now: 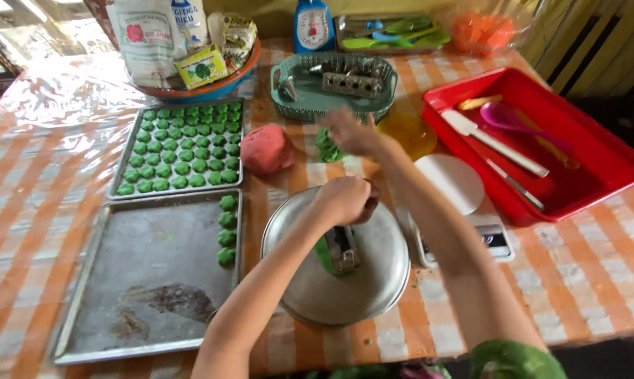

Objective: Kneading, rolling, and cutting green dough into small shapes using a rolling pin and a metal cutter.

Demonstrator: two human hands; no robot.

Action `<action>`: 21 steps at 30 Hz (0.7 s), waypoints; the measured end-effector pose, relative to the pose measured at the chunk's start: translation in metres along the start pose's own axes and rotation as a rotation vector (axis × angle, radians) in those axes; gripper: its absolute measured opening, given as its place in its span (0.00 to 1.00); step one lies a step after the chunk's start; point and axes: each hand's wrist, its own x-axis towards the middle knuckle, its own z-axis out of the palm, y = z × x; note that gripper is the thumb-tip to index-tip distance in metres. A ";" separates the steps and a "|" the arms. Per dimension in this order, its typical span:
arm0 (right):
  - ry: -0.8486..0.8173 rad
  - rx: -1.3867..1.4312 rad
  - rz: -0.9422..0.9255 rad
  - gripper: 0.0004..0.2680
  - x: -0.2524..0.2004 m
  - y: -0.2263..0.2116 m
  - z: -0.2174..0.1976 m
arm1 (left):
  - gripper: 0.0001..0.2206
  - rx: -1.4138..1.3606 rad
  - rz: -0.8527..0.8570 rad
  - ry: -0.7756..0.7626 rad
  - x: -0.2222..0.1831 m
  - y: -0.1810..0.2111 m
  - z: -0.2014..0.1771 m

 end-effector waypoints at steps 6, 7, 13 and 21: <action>0.344 0.658 -0.728 0.10 -0.079 0.034 -0.004 | 0.08 -0.322 -0.013 0.070 -0.004 0.000 -0.003; 0.338 0.661 -0.723 0.10 -0.109 0.020 -0.003 | 0.08 -0.329 -0.015 0.065 0.001 -0.012 0.003; 0.414 0.212 -0.859 0.14 -0.173 0.000 0.074 | 0.24 -0.878 0.294 0.293 0.016 -0.064 0.030; 0.677 -0.115 -0.783 0.15 -0.166 -0.006 0.103 | 0.41 -0.642 0.117 0.123 -0.077 -0.102 0.013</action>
